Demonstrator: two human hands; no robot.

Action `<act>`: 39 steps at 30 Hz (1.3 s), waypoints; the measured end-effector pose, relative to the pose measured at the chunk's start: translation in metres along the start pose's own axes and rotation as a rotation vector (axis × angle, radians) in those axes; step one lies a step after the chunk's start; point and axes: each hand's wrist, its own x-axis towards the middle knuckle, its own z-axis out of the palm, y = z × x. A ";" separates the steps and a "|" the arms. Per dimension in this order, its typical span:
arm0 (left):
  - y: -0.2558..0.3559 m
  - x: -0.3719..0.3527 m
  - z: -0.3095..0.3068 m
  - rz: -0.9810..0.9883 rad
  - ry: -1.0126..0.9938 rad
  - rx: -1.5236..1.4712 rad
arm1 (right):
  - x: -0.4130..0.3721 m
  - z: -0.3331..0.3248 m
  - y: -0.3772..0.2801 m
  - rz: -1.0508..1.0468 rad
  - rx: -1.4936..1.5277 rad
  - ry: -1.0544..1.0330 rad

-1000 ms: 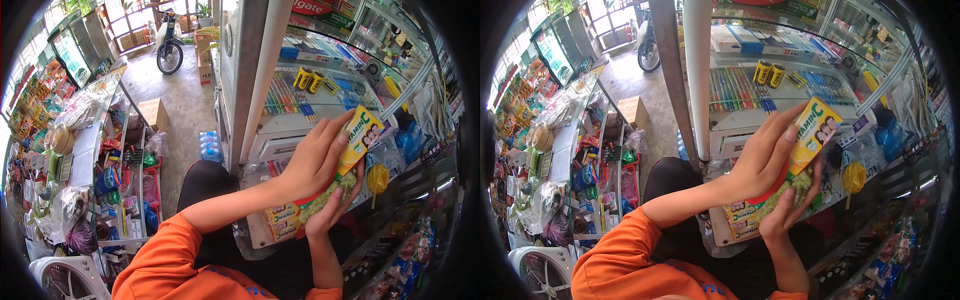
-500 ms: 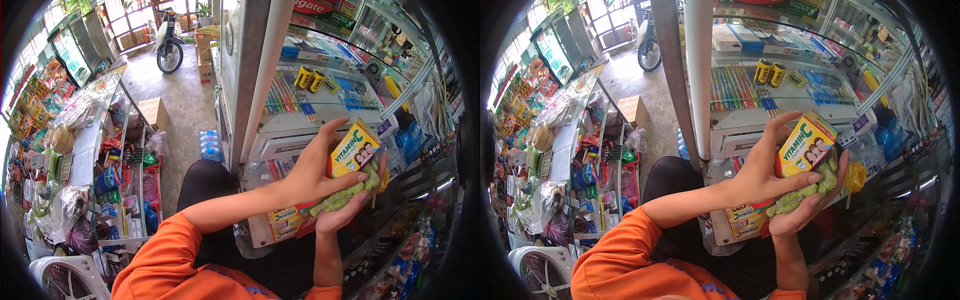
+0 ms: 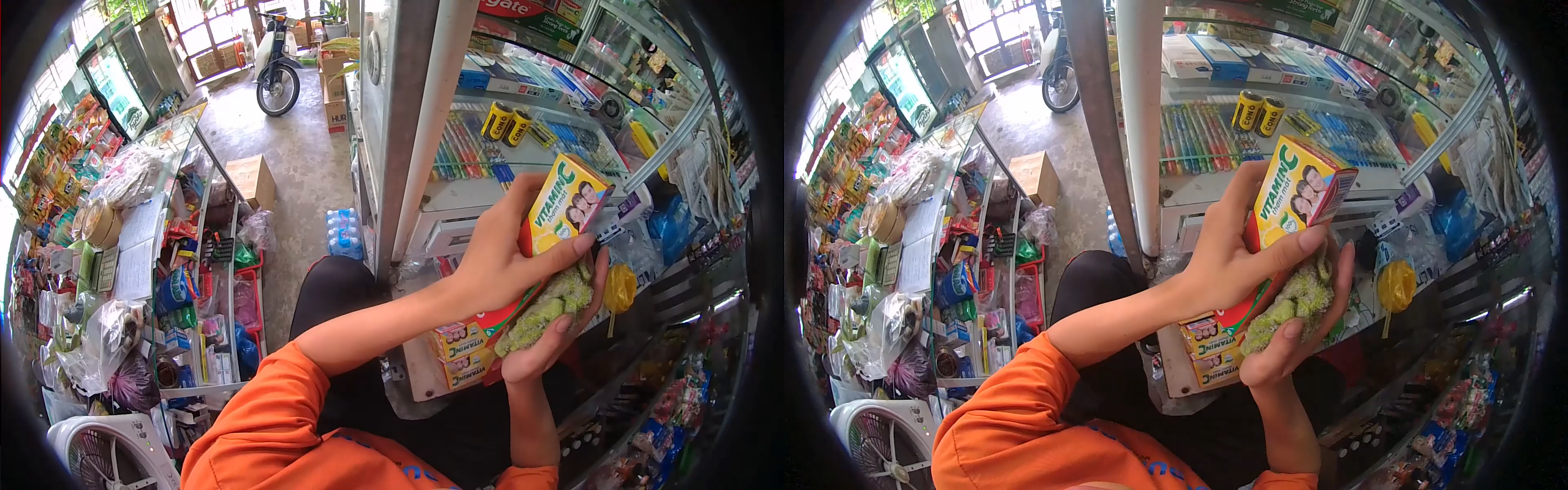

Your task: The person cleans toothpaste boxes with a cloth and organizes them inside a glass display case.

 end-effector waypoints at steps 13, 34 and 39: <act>0.001 0.001 -0.004 0.026 0.017 0.020 | 0.002 0.006 -0.002 0.030 0.035 0.000; -0.030 -0.018 0.021 -0.008 -0.130 0.201 | 0.023 -0.005 -0.006 0.116 0.052 0.147; -0.022 -0.002 -0.001 -0.123 0.157 -0.117 | -0.014 -0.004 0.005 0.090 -0.175 -0.167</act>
